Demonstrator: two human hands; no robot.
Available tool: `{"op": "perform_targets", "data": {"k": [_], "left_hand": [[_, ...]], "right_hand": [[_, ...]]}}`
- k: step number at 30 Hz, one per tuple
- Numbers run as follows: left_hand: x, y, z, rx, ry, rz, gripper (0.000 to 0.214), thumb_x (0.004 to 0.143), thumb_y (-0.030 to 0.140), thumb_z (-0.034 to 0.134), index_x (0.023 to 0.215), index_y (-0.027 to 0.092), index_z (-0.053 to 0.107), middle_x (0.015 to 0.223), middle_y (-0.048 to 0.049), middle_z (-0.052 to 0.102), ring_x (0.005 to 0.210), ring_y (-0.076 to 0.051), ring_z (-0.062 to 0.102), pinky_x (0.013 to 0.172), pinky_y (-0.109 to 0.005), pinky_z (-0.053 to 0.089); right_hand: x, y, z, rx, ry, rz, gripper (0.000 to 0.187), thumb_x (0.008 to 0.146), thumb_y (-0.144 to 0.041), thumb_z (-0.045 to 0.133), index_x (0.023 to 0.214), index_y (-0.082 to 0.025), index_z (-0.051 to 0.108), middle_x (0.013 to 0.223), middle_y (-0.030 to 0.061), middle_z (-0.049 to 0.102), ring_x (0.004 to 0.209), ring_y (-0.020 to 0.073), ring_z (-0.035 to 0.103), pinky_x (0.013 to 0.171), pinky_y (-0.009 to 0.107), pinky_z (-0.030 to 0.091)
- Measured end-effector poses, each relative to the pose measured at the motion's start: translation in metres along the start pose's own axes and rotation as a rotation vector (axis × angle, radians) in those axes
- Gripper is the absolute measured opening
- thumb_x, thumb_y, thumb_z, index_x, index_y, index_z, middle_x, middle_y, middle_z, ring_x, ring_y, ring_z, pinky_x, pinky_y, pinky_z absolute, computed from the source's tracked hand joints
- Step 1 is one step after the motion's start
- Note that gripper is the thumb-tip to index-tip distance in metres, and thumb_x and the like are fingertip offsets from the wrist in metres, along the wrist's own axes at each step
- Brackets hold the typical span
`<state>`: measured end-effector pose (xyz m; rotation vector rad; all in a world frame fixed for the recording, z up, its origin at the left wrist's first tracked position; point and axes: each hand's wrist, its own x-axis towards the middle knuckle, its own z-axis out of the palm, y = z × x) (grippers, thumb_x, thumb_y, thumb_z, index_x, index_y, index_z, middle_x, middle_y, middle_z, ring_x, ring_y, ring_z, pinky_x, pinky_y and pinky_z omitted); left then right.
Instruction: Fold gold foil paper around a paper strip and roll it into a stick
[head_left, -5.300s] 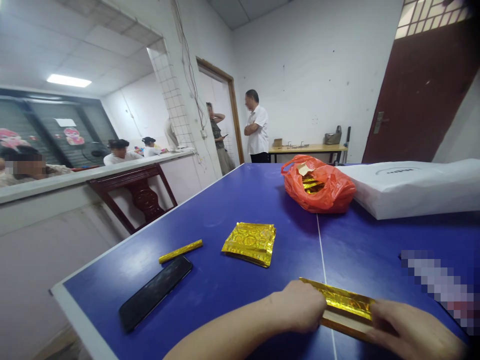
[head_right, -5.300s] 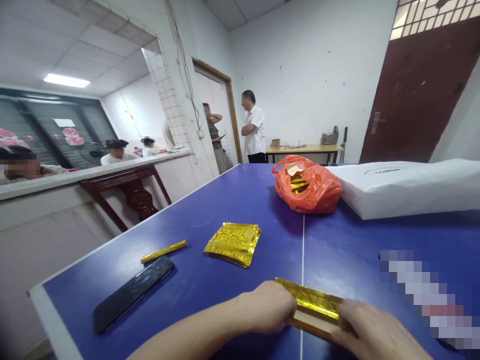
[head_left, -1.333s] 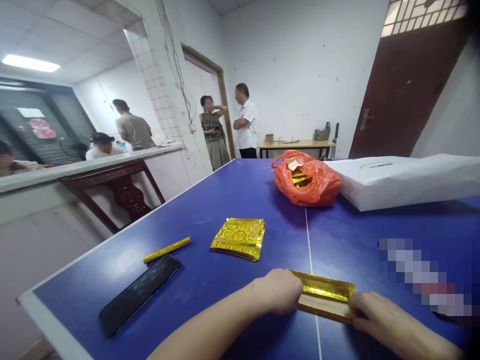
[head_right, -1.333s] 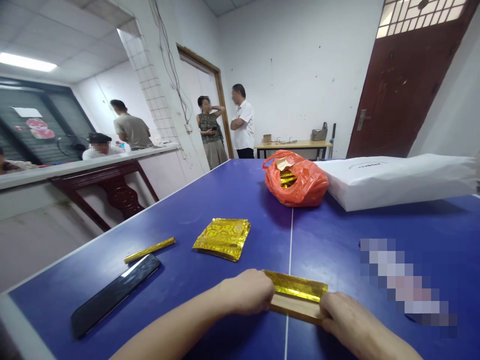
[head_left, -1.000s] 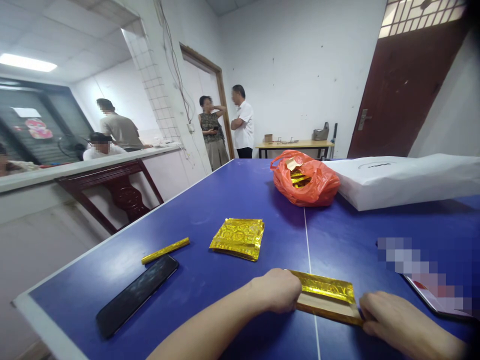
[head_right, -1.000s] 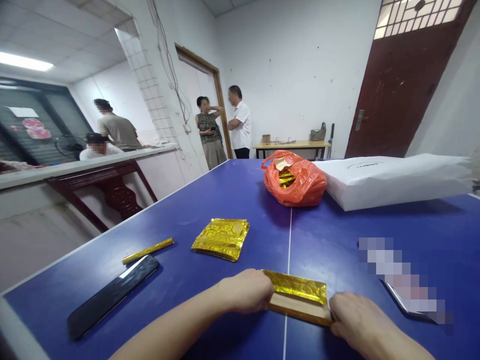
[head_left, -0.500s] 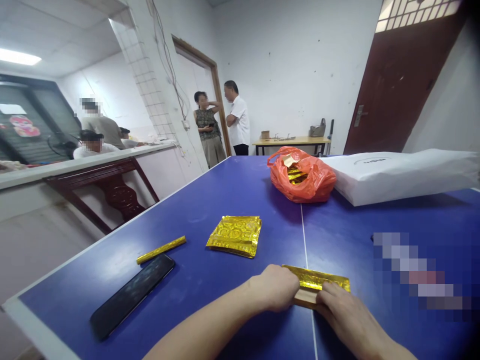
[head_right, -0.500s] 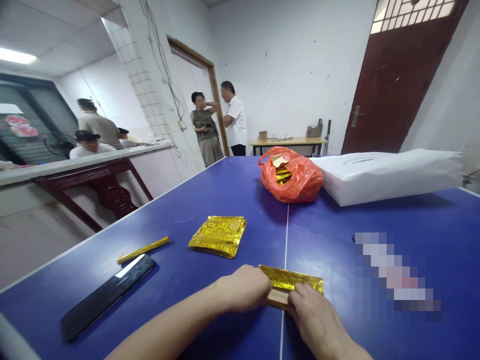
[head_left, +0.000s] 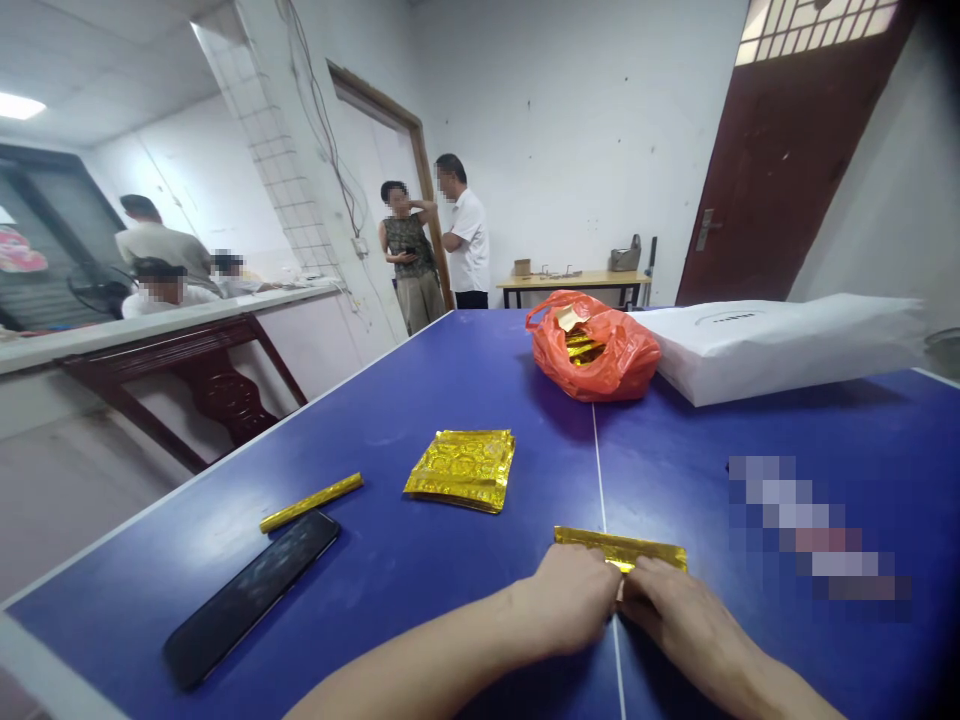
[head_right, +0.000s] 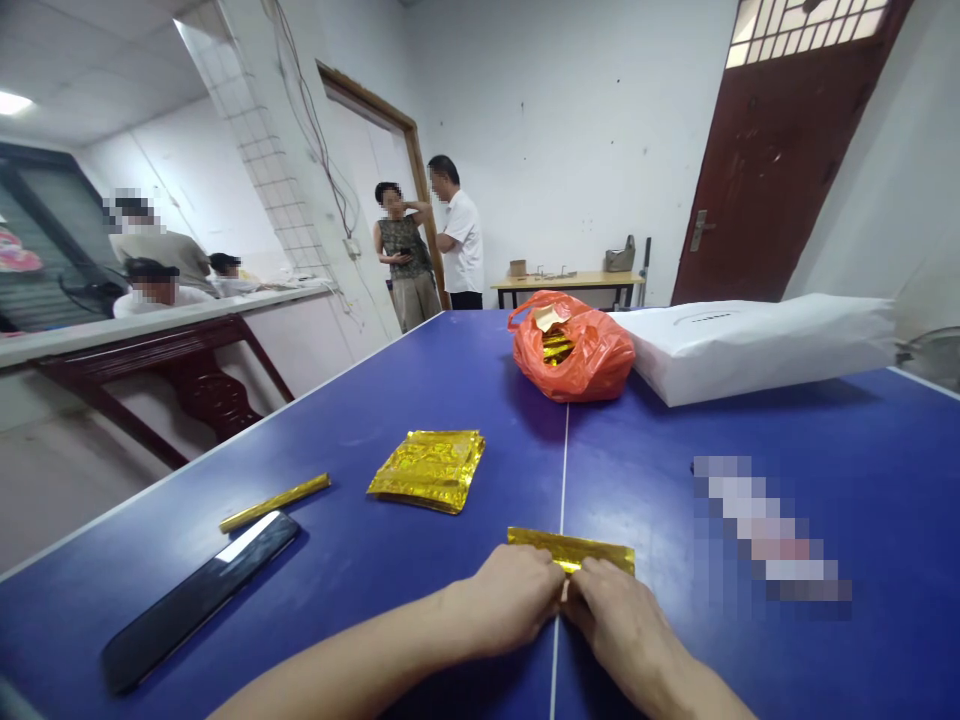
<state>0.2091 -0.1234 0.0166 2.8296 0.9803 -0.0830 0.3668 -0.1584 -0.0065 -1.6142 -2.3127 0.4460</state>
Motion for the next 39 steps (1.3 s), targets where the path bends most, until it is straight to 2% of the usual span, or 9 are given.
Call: {"op": "perform_targets", "data": {"k": [3,7,12,26,29,32,35,39], "left_hand": [[0.001,-0.001,-0.004,-0.009,-0.055,-0.022,0.020,0.079,0.025,0.048,0.080,0.014,0.064,0.082,-0.0115,0.067,0.076,-0.024,0.063,0.067,-0.032,0.050],[-0.001,-0.003,-0.010,-0.002,-0.107,-0.065,0.018,0.076,0.027,0.053,0.080,0.014,0.066,0.081,-0.0121,0.067,0.077,-0.026,0.064,0.067,-0.033,0.050],[-0.003,-0.012,-0.015,0.008,-0.144,-0.042,0.016,0.073,0.022,0.055,0.079,0.015,0.068,0.079,-0.0116,0.068,0.078,-0.025,0.064,0.068,-0.032,0.050],[-0.011,-0.026,-0.026,0.078,-0.221,-0.049,0.017,0.068,0.017,0.055,0.078,0.015,0.068,0.078,-0.0116,0.068,0.069,-0.024,0.065,0.058,-0.028,0.049],[-0.012,-0.019,-0.027,0.094,-0.205,-0.047,0.019,0.069,0.028,0.061,0.078,0.014,0.068,0.079,-0.0120,0.068,0.072,-0.026,0.064,0.060,-0.030,0.049],[-0.011,-0.008,-0.024,0.084,-0.111,-0.053,0.028,0.072,0.039,0.060,0.080,0.013,0.067,0.081,-0.0122,0.067,0.075,-0.028,0.064,0.062,-0.034,0.050],[-0.008,-0.001,-0.018,0.050,-0.041,-0.035,0.021,0.078,0.032,0.054,0.082,0.014,0.064,0.084,-0.0104,0.067,0.077,-0.027,0.063,0.065,-0.034,0.050],[-0.004,0.000,-0.010,0.003,-0.041,-0.007,0.016,0.080,0.022,0.048,0.082,0.015,0.063,0.084,-0.0095,0.066,0.078,-0.025,0.063,0.066,-0.033,0.050]], "right_hand": [[0.000,0.002,-0.005,-0.014,-0.084,0.031,0.017,0.081,-0.024,0.047,0.071,-0.020,0.059,0.077,0.0041,0.063,0.072,0.0186,0.057,0.063,0.028,0.040],[-0.001,0.009,-0.015,0.010,-0.130,0.100,0.013,0.076,-0.022,0.050,0.068,-0.020,0.060,0.073,0.0018,0.064,0.067,0.0166,0.056,0.057,0.026,0.036],[-0.002,0.018,-0.028,0.007,-0.223,0.143,0.013,0.069,-0.017,0.051,0.068,-0.021,0.063,0.071,0.0010,0.065,0.066,0.0155,0.055,0.057,0.025,0.033],[-0.004,0.026,-0.047,0.059,-0.299,0.167,0.013,0.067,-0.017,0.051,0.067,-0.018,0.064,0.068,0.0012,0.062,0.068,0.0153,0.055,0.057,0.023,0.034],[-0.004,0.027,-0.045,0.047,-0.298,0.165,0.014,0.068,-0.018,0.051,0.067,-0.018,0.064,0.068,0.0012,0.062,0.067,0.0147,0.054,0.056,0.023,0.033],[-0.004,0.028,-0.044,0.025,-0.299,0.155,0.015,0.067,-0.018,0.050,0.067,-0.019,0.065,0.068,0.0013,0.064,0.065,0.0142,0.054,0.055,0.023,0.032],[-0.004,0.029,-0.043,0.000,-0.298,0.144,0.016,0.066,-0.017,0.050,0.067,-0.019,0.066,0.069,0.0007,0.065,0.065,0.0136,0.055,0.054,0.022,0.032],[-0.005,0.027,-0.042,-0.040,-0.287,0.163,0.014,0.067,-0.018,0.051,0.066,-0.020,0.064,0.067,0.0011,0.064,0.063,0.0147,0.055,0.052,0.023,0.030]]}}
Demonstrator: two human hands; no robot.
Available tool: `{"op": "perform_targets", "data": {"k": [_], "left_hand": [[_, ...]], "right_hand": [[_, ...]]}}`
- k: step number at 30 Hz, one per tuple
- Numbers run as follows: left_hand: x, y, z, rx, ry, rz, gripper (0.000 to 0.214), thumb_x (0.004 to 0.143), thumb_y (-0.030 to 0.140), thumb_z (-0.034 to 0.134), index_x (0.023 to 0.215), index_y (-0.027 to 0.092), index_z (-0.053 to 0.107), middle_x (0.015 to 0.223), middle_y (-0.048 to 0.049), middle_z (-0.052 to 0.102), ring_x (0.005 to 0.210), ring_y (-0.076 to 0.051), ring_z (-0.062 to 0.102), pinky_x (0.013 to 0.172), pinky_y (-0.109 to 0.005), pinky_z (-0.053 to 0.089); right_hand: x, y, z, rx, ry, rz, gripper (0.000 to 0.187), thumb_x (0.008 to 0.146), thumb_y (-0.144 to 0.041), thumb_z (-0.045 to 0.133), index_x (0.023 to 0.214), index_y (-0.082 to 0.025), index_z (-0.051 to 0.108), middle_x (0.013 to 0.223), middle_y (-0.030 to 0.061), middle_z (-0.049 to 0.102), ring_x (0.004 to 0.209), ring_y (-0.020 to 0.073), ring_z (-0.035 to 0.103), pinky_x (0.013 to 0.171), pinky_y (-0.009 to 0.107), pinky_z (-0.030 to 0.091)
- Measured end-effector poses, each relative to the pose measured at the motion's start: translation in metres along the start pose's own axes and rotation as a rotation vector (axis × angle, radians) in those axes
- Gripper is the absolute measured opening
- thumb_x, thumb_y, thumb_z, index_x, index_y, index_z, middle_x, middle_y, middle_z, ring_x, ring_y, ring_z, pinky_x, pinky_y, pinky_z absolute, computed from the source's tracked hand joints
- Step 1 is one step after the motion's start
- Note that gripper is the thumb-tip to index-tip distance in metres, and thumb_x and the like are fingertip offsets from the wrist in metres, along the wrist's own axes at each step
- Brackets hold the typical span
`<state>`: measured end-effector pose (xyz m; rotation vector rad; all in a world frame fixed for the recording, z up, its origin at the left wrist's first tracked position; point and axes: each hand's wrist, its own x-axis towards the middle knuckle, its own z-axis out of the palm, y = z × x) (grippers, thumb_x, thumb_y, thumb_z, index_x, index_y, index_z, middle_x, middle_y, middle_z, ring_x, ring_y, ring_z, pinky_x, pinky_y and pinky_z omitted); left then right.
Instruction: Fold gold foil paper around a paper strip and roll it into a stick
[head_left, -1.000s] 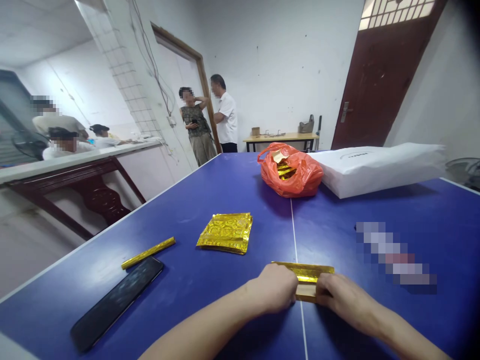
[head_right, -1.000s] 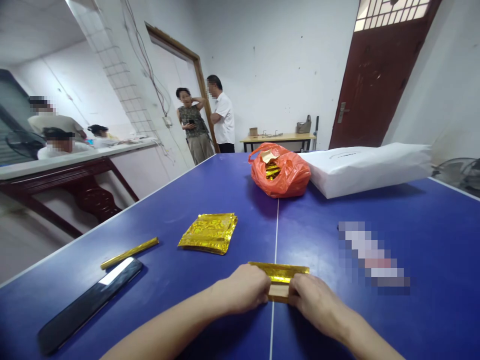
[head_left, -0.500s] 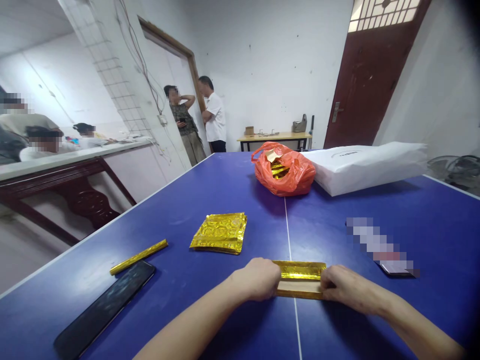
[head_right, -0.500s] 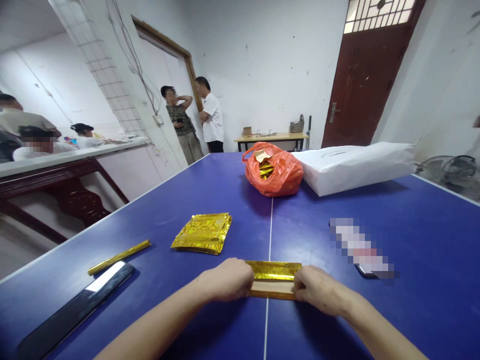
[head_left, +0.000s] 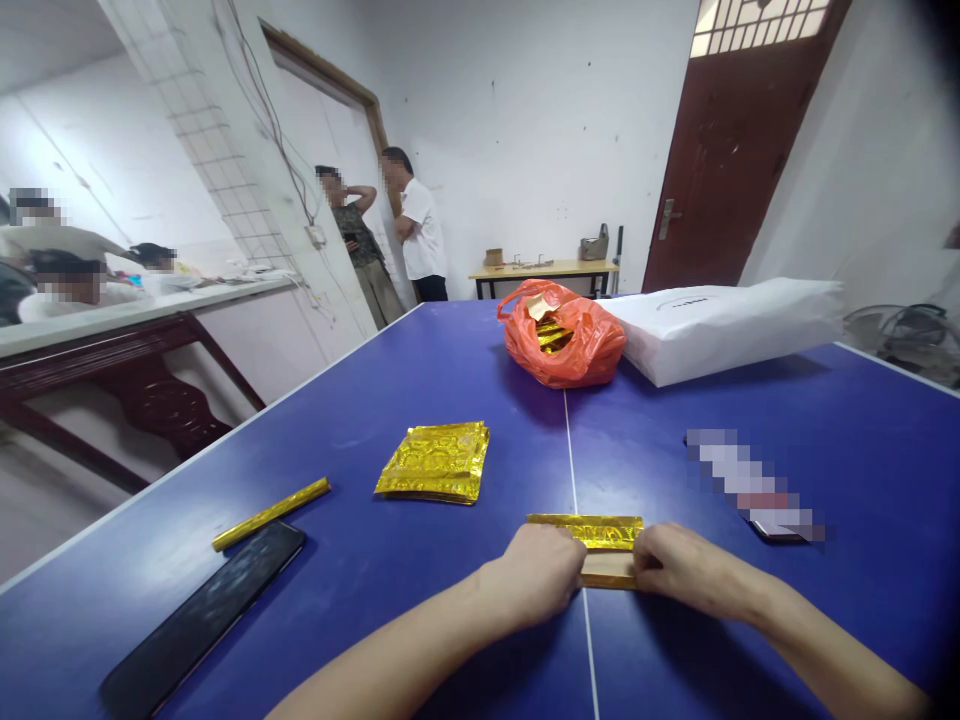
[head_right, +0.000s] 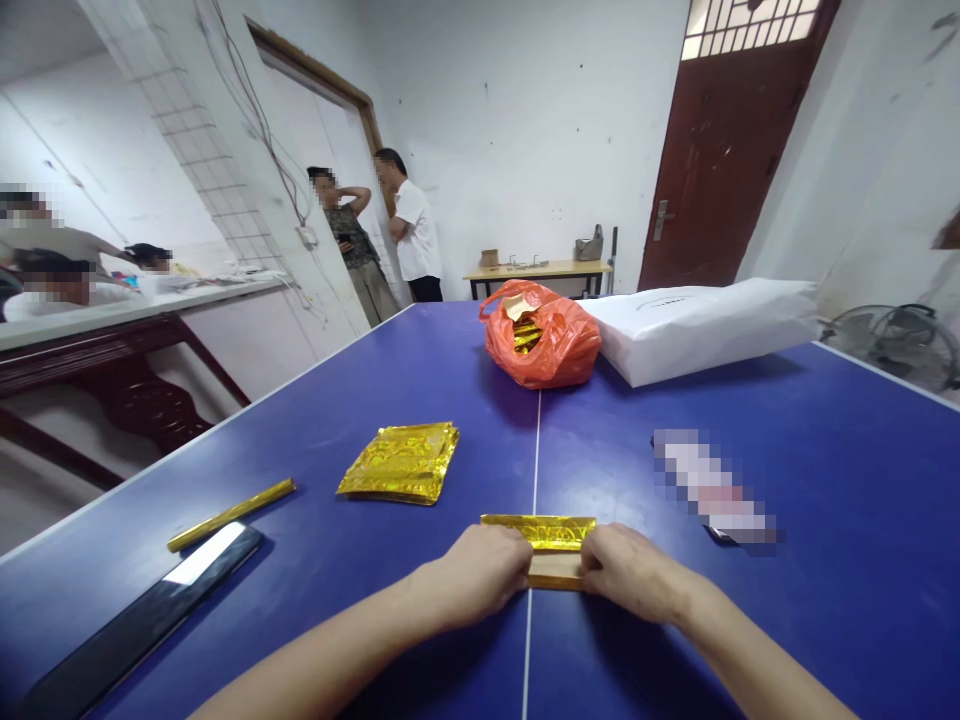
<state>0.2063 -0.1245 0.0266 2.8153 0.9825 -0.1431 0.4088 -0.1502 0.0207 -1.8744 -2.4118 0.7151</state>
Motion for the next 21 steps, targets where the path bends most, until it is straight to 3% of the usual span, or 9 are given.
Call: {"op": "perform_targets", "data": {"k": [6,11,15,21], "left_hand": [[0.003,-0.003,0.007,-0.008,0.018,0.014,0.016,0.078,0.020,0.046,0.079,0.014,0.061,0.081,-0.0100,0.066,0.076,-0.025,0.063,0.066,-0.032,0.049],[0.003,-0.004,0.010,-0.020,0.026,0.046,0.016,0.079,0.020,0.045,0.080,0.015,0.060,0.083,-0.0100,0.066,0.077,-0.024,0.063,0.067,-0.031,0.048],[0.004,-0.004,0.009,-0.018,0.002,0.044,0.016,0.079,0.020,0.046,0.078,0.015,0.061,0.082,-0.0107,0.066,0.075,-0.025,0.063,0.066,-0.032,0.049],[0.003,-0.003,0.000,-0.035,-0.058,-0.006,0.017,0.077,0.022,0.049,0.080,0.014,0.065,0.081,-0.0121,0.067,0.076,-0.025,0.064,0.066,-0.032,0.049]], "right_hand": [[-0.001,-0.024,0.013,-0.155,0.108,-0.045,0.009,0.071,-0.021,0.054,0.071,-0.021,0.063,0.078,0.0037,0.065,0.071,0.0194,0.058,0.058,0.027,0.034],[0.002,-0.041,0.034,-0.159,0.251,-0.150,0.016,0.082,-0.018,0.046,0.077,-0.018,0.061,0.082,0.0064,0.064,0.075,0.0189,0.057,0.063,0.028,0.038],[0.005,-0.038,0.035,-0.089,0.228,-0.168,0.018,0.082,-0.016,0.044,0.078,-0.018,0.061,0.083,0.0059,0.063,0.075,0.0177,0.057,0.064,0.027,0.038],[0.003,-0.025,0.017,-0.047,0.097,-0.079,0.014,0.076,-0.019,0.049,0.069,-0.019,0.062,0.075,0.0035,0.064,0.067,0.0165,0.056,0.056,0.025,0.032]]}}
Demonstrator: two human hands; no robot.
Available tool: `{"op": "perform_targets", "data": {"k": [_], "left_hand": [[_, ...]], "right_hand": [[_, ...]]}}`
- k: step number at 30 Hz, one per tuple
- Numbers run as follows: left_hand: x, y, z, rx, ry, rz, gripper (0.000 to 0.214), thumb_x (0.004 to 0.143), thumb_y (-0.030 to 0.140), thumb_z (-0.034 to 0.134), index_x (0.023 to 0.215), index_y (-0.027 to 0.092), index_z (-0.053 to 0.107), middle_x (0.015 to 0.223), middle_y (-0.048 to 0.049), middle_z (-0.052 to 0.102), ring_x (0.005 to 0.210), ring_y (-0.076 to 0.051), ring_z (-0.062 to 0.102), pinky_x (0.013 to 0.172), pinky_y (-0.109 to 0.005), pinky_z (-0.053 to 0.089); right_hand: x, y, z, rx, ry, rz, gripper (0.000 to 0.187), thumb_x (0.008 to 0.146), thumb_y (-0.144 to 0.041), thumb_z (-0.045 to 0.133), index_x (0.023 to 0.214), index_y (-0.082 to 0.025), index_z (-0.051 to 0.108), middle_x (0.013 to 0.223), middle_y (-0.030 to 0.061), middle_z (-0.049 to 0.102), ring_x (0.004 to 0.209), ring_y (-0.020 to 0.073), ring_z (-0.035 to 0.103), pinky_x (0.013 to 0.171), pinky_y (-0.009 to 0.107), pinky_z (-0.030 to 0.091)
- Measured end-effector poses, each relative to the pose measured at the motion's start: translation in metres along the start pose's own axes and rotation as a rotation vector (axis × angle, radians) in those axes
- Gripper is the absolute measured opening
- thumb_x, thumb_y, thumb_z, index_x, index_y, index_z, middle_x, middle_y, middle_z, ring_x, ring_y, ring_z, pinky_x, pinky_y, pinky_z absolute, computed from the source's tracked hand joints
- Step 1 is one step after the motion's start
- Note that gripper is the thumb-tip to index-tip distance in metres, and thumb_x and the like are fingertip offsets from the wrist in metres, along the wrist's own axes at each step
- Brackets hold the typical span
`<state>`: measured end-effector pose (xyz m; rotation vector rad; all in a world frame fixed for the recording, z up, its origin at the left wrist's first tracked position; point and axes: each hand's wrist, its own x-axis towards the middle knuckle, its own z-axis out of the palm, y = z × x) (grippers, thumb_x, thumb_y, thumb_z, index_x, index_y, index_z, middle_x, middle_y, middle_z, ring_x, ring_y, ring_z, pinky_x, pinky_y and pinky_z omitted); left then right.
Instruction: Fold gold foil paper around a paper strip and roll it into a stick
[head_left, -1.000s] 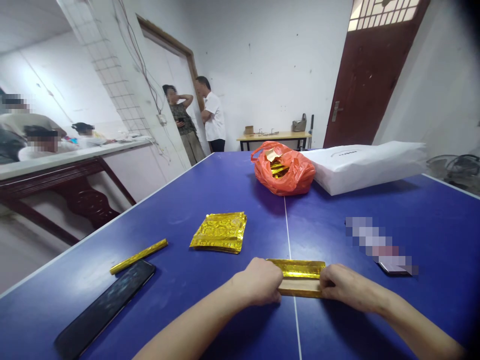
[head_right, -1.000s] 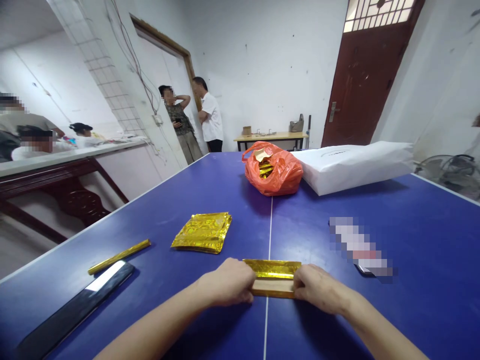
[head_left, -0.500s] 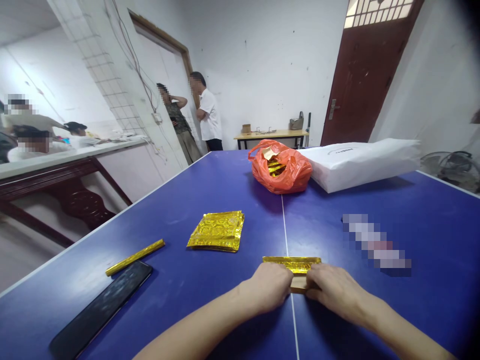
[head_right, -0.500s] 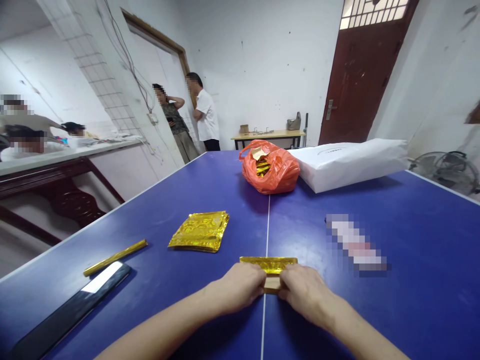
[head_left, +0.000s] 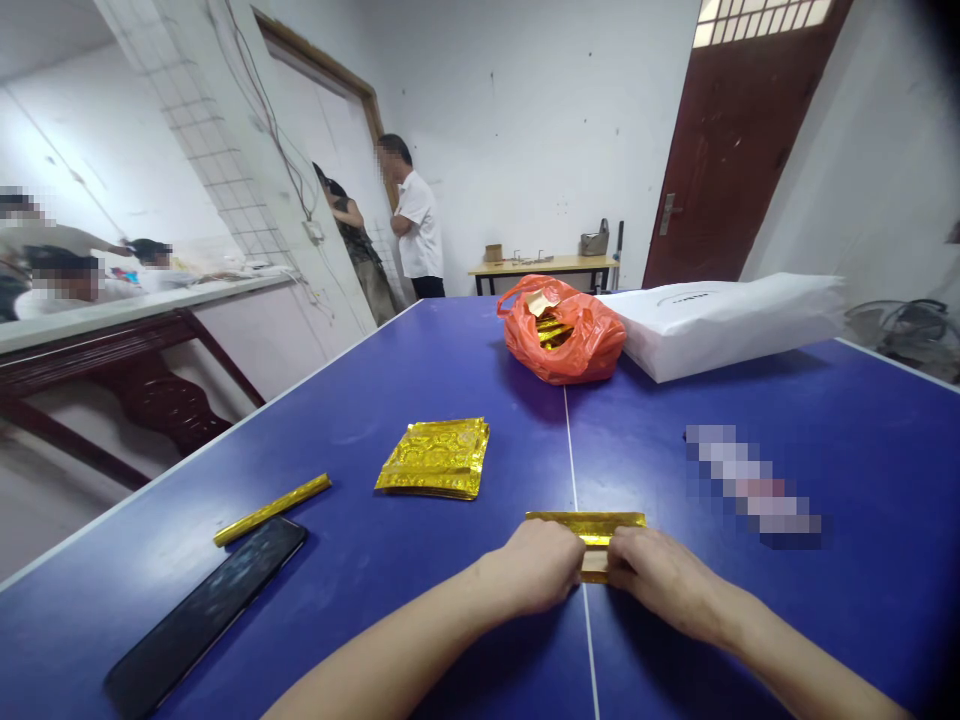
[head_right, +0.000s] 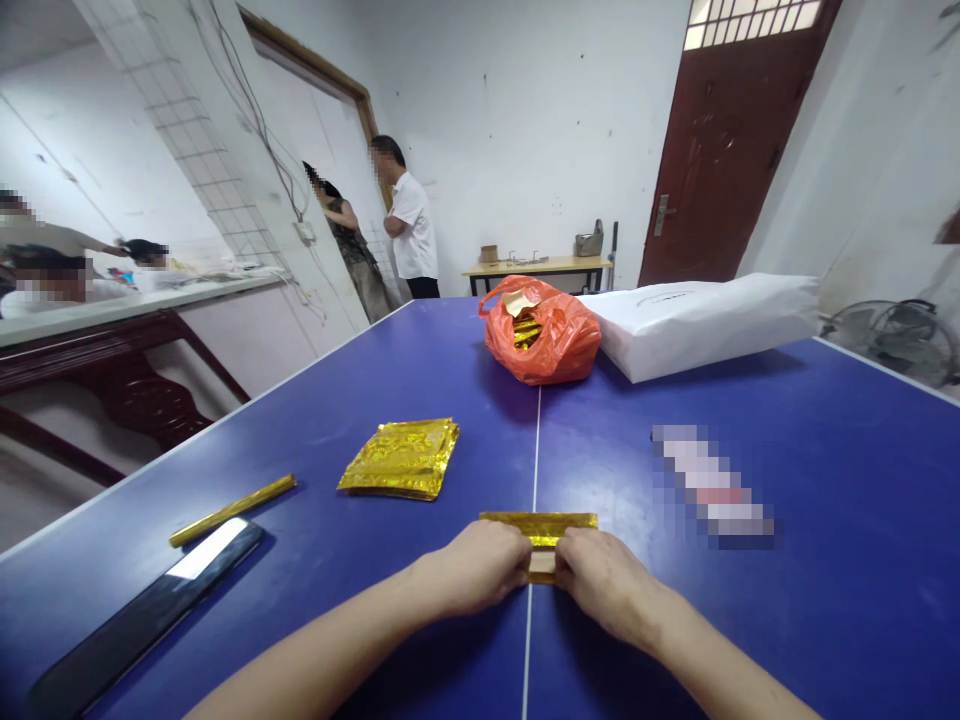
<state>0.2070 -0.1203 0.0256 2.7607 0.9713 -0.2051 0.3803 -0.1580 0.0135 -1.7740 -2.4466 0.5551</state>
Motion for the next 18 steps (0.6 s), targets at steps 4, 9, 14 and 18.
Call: {"op": "perform_targets", "data": {"k": [4,9,14,18], "left_hand": [[-0.002,-0.001,-0.005,-0.017,-0.024,-0.014,0.018,0.077,0.021,0.051,0.082,0.015,0.067,0.081,-0.0116,0.067,0.077,-0.025,0.064,0.068,-0.032,0.049],[-0.005,-0.005,-0.011,-0.018,-0.067,-0.023,0.017,0.073,0.019,0.053,0.080,0.015,0.068,0.080,-0.0109,0.068,0.078,-0.026,0.063,0.067,-0.031,0.048],[-0.007,-0.010,-0.014,-0.018,-0.107,-0.013,0.017,0.072,0.016,0.053,0.081,0.016,0.068,0.082,-0.0095,0.068,0.077,-0.023,0.063,0.066,-0.027,0.047],[-0.009,-0.013,-0.016,0.017,-0.110,0.011,0.018,0.071,0.014,0.052,0.081,0.016,0.067,0.083,-0.0096,0.068,0.077,-0.023,0.063,0.065,-0.028,0.047]], "right_hand": [[-0.002,0.008,-0.008,0.017,-0.045,0.040,0.015,0.070,-0.015,0.050,0.070,-0.020,0.063,0.073,0.0022,0.065,0.067,0.0158,0.055,0.055,0.025,0.030],[-0.003,0.014,-0.011,0.040,-0.078,0.052,0.014,0.069,-0.015,0.050,0.069,-0.020,0.063,0.070,0.0019,0.064,0.065,0.0148,0.054,0.055,0.024,0.030],[-0.004,0.017,-0.012,0.037,-0.076,0.037,0.016,0.068,-0.012,0.048,0.067,-0.020,0.062,0.070,0.0016,0.064,0.066,0.0147,0.055,0.056,0.024,0.031],[-0.005,0.019,-0.013,0.026,-0.072,0.030,0.016,0.067,-0.012,0.048,0.069,-0.020,0.062,0.072,0.0020,0.064,0.068,0.0158,0.056,0.057,0.024,0.032]]}}
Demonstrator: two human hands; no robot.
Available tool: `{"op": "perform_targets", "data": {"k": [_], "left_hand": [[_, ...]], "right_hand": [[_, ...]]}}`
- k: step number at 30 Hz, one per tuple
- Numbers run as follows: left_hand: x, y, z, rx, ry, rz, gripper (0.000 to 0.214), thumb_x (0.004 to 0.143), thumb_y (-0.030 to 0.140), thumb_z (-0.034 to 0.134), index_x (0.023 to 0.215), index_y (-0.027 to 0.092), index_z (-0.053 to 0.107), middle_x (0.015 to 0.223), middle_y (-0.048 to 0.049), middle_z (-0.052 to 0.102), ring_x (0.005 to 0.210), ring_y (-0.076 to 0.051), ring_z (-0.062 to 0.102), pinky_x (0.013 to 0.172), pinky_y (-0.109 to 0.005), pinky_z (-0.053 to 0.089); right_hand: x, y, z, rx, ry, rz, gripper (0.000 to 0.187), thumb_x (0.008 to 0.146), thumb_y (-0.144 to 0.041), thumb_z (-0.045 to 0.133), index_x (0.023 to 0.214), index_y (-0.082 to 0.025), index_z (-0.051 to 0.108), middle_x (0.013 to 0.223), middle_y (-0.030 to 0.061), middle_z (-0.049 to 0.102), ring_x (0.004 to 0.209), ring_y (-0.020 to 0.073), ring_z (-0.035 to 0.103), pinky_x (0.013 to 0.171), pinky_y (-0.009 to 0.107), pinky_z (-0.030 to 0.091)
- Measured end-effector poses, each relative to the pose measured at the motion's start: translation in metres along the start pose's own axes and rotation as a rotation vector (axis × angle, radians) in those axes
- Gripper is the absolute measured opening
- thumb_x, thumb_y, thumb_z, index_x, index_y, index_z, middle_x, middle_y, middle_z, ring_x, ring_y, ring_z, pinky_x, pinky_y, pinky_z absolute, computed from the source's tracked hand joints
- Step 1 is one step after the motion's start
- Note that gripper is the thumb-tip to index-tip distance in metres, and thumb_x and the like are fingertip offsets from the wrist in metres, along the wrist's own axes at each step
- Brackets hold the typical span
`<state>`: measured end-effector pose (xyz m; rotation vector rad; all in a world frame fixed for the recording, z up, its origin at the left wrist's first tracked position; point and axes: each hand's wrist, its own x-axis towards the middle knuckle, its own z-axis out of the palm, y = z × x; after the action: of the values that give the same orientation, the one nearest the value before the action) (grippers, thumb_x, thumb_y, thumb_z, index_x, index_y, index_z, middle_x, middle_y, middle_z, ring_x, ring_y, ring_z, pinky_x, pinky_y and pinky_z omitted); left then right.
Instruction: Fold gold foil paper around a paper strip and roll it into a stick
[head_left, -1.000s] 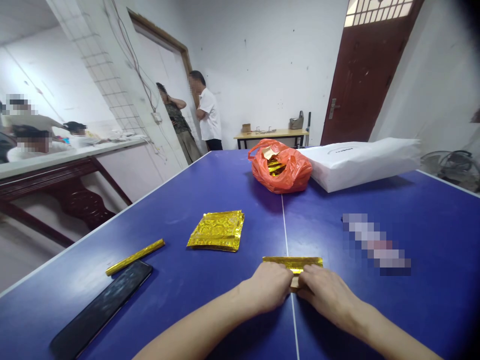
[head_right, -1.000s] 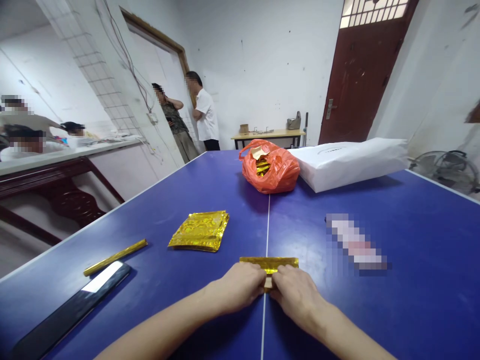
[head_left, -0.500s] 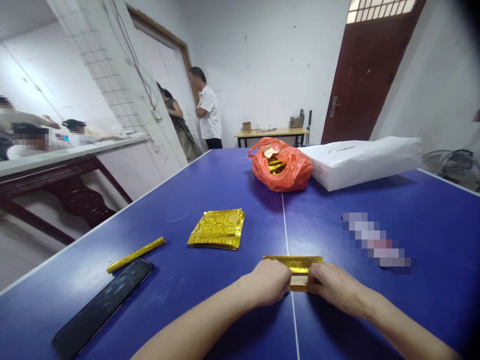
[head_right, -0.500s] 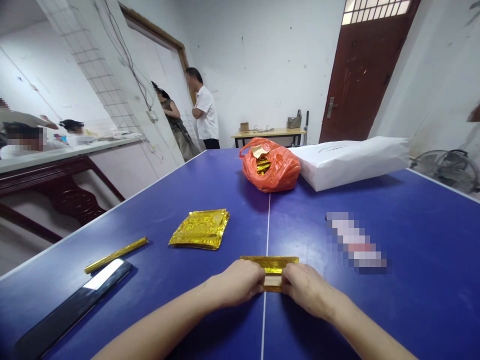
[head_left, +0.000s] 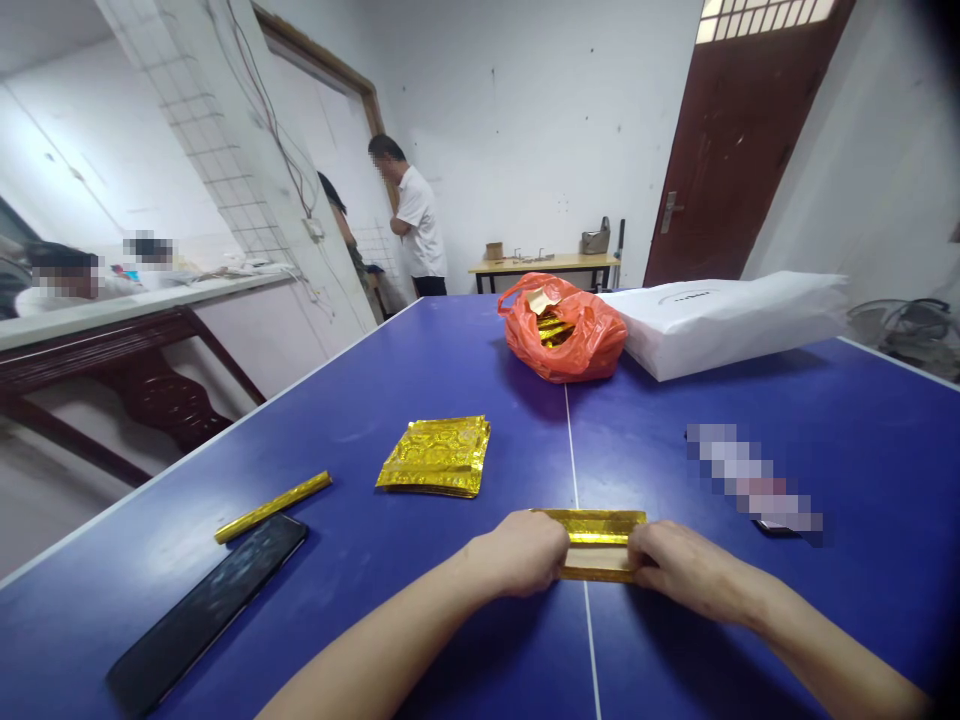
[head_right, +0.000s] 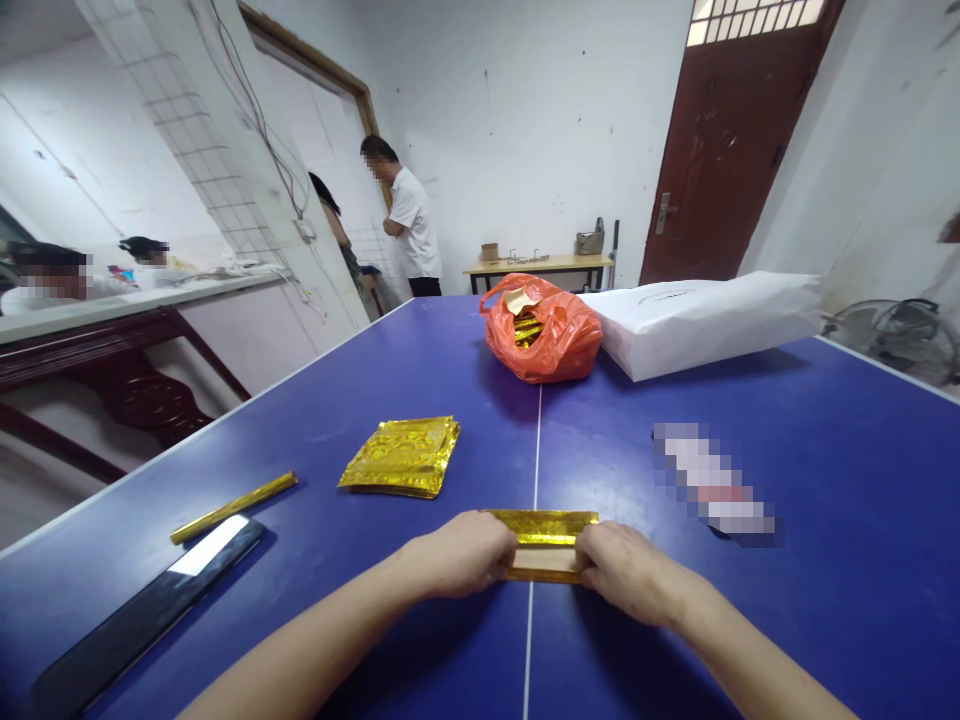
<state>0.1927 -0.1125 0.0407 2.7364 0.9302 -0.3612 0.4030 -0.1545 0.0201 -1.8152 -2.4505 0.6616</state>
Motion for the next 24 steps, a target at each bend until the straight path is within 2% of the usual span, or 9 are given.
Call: {"op": "perform_targets", "data": {"k": [8,13,19,24], "left_hand": [[0.000,-0.002,0.004,0.060,0.014,0.024,0.015,0.073,0.013,0.050,0.076,0.015,0.064,0.081,-0.0105,0.067,0.073,-0.024,0.063,0.060,-0.029,0.047],[-0.001,-0.002,0.005,0.107,0.106,0.028,0.017,0.074,0.008,0.046,0.081,0.014,0.060,0.084,-0.0101,0.064,0.076,-0.023,0.062,0.064,-0.030,0.046],[0.000,0.004,0.006,0.182,0.161,0.002,0.017,0.078,0.009,0.042,0.087,0.012,0.056,0.091,-0.0111,0.061,0.081,-0.023,0.057,0.068,-0.032,0.045],[0.005,0.016,0.018,0.220,0.256,0.099,0.014,0.081,0.012,0.042,0.086,0.012,0.055,0.088,-0.0093,0.058,0.080,-0.021,0.053,0.066,-0.031,0.044]], "right_hand": [[-0.001,0.002,-0.001,-0.013,0.004,-0.007,0.016,0.068,-0.013,0.048,0.067,-0.020,0.062,0.071,0.0022,0.065,0.067,0.0157,0.055,0.056,0.024,0.031],[-0.001,0.000,0.001,-0.046,0.005,0.020,0.017,0.069,-0.013,0.047,0.068,-0.020,0.063,0.072,0.0024,0.065,0.066,0.0160,0.056,0.055,0.025,0.030],[-0.002,-0.008,0.000,-0.073,0.010,0.044,0.020,0.069,-0.012,0.046,0.066,-0.020,0.064,0.072,0.0042,0.067,0.067,0.0180,0.058,0.055,0.026,0.030],[-0.002,-0.011,0.002,-0.107,0.027,0.058,0.021,0.070,-0.013,0.046,0.066,-0.020,0.065,0.072,0.0062,0.068,0.068,0.0208,0.060,0.054,0.027,0.030]]}}
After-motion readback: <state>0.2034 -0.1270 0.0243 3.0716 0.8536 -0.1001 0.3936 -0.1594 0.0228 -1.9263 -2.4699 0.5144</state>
